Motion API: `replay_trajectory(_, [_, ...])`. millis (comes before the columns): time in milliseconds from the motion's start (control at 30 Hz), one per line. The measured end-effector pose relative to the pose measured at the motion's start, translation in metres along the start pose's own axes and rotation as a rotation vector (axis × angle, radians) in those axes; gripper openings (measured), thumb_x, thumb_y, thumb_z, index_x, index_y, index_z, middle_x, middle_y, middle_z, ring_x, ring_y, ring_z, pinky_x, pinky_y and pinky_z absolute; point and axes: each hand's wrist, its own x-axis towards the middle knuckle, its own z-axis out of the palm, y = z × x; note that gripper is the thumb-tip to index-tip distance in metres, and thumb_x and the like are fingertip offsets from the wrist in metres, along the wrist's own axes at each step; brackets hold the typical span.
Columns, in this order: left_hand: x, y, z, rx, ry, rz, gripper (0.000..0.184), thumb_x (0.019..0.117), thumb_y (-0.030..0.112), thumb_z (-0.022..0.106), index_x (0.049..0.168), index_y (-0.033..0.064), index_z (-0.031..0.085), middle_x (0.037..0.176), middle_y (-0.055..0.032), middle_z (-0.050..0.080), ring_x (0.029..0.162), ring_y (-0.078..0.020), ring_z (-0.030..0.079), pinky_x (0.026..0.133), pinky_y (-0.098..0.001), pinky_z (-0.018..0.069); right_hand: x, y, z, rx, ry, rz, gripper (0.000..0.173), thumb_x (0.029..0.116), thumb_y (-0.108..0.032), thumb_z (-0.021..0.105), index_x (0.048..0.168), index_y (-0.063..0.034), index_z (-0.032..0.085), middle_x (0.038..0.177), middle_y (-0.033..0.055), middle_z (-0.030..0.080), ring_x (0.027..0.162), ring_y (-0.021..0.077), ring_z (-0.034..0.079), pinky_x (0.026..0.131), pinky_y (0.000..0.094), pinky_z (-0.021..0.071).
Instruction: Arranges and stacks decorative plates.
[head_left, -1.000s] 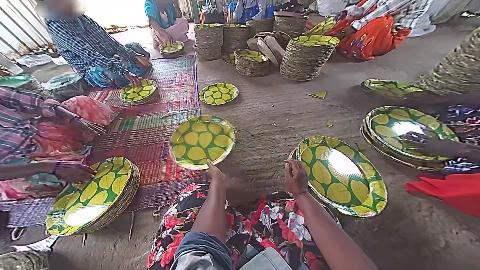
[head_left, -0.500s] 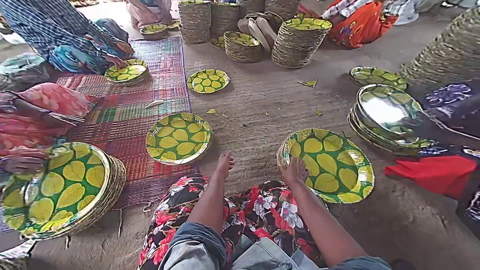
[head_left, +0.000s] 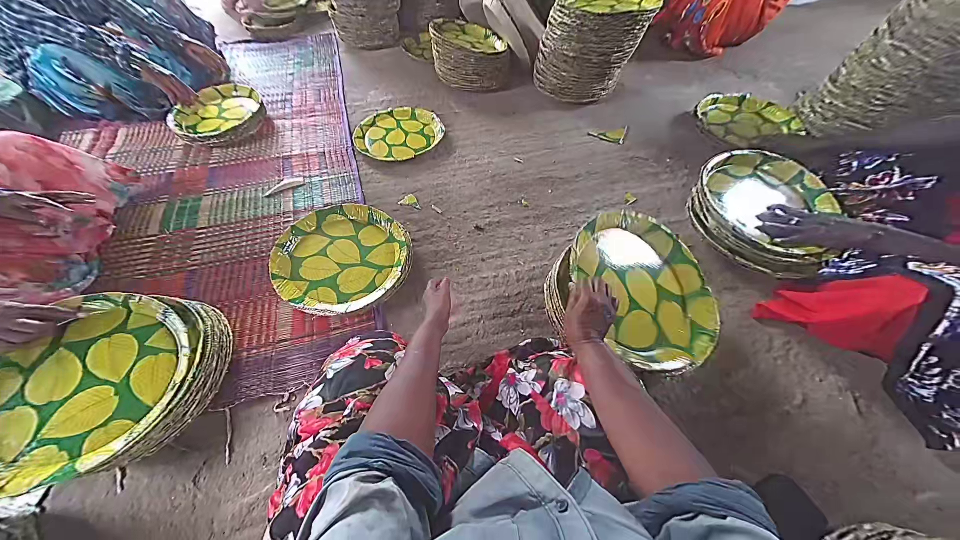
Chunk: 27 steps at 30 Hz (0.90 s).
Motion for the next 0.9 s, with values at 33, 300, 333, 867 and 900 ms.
replay_trajectory(33, [0.001,0.001,0.000,0.097,0.085,0.113,0.049,0.1125,0.030,0.040,0.150,-0.0007,0.043,0.148,-0.0274,0.051,0.137,-0.0383,0.051,0.114,-0.0537,0.0396,-0.002,-0.004,0.003,0.047,0.076,-0.133,0.031,0.1058,-0.008,0.049,0.122,0.0119,0.066,0.129,0.0333,0.064,0.126,0.0487,0.059,0.103,0.0637,0.0448])
replay_trajectory(300, [-0.005,-0.010,0.004,0.967,-0.164,0.349,0.061,0.1088,0.037,0.046,0.158,0.0024,0.036,0.169,-0.0269,0.018,0.158,-0.0437,0.014,0.124,-0.0656,0.0148,-0.016,-0.033,0.032,-0.036,-0.701,-0.751,0.032,0.1084,-0.014,0.044,0.123,0.0067,0.065,0.127,0.0276,0.066,0.125,0.0435,0.061,0.110,0.0596,0.0397])
replay_trajectory(333, [-0.008,-0.017,0.006,1.076,-0.331,0.229,0.066,0.1080,0.039,0.049,0.160,0.0028,0.032,0.169,-0.0268,0.015,0.158,-0.0450,0.012,0.122,-0.0687,0.0156,-0.012,-0.029,0.032,-0.043,-0.698,-0.681,0.039,0.1109,-0.024,0.044,0.126,0.0053,0.065,0.133,0.0267,0.064,0.131,0.0420,0.058,0.116,0.0606,0.0338])
replay_trajectory(867, [-0.007,-0.031,0.016,1.274,-0.516,0.050,0.073,0.1041,0.042,0.056,0.162,0.0065,0.029,0.171,-0.0218,0.013,0.158,-0.0409,0.014,0.122,-0.0683,0.0174,0.013,0.000,0.000,-0.092,-0.289,0.205,0.045,0.1119,-0.033,0.039,0.140,-0.0045,0.061,0.145,0.0249,0.056,0.139,0.0412,0.050,0.113,0.0615,0.0352])
replay_trajectory(900, [-0.006,-0.030,0.016,1.270,-0.507,0.052,0.069,0.1054,0.042,0.053,0.161,0.0063,0.032,0.171,-0.0215,0.016,0.158,-0.0406,0.017,0.121,-0.0683,0.0199,0.012,0.000,0.000,-0.096,-0.261,0.200,0.045,0.1120,-0.032,0.039,0.139,-0.0050,0.062,0.144,0.0245,0.057,0.138,0.0412,0.051,0.112,0.0615,0.0358])
